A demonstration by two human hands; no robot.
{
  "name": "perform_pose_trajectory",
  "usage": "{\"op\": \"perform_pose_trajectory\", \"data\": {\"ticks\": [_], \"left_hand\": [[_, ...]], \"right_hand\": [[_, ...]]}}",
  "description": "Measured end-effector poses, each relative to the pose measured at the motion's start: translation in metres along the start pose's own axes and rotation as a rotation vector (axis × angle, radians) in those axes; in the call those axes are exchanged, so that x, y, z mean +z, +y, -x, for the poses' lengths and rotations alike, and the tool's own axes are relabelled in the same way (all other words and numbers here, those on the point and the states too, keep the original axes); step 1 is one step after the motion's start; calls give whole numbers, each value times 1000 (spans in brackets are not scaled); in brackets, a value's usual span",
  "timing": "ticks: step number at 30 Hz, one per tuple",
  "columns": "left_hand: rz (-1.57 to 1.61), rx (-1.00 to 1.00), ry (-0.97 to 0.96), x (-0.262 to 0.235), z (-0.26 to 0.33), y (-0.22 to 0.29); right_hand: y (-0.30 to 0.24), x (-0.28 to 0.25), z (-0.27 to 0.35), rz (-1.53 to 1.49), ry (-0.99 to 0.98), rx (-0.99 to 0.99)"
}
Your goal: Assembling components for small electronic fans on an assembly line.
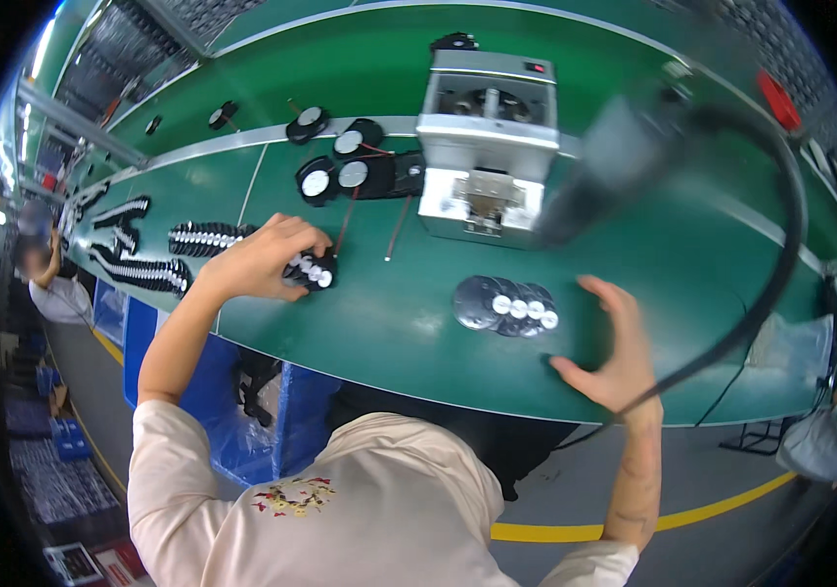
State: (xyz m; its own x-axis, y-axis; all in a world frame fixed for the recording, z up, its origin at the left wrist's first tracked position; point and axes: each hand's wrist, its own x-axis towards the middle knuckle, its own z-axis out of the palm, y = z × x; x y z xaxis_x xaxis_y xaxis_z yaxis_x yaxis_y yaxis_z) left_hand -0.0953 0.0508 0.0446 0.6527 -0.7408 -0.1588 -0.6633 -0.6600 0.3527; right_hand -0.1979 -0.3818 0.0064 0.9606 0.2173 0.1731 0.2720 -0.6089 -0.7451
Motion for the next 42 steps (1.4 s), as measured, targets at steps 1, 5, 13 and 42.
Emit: {"op": "perform_pose_trajectory", "data": {"ticks": [1,5,13,42], "left_hand": [[-8,13,-13,2,1,4],[9,18,16,11,-3,28],[-12,37,144,34,-38,87],[3,-19,222,41,-55,101]], "right_hand": [[-2,5,-9,20,-74,-33],[-9,15,-32,75,-165,-121],[-12,46,-36,-30,-209,-222],[21,-10,-19,174,-172,-181]]}}
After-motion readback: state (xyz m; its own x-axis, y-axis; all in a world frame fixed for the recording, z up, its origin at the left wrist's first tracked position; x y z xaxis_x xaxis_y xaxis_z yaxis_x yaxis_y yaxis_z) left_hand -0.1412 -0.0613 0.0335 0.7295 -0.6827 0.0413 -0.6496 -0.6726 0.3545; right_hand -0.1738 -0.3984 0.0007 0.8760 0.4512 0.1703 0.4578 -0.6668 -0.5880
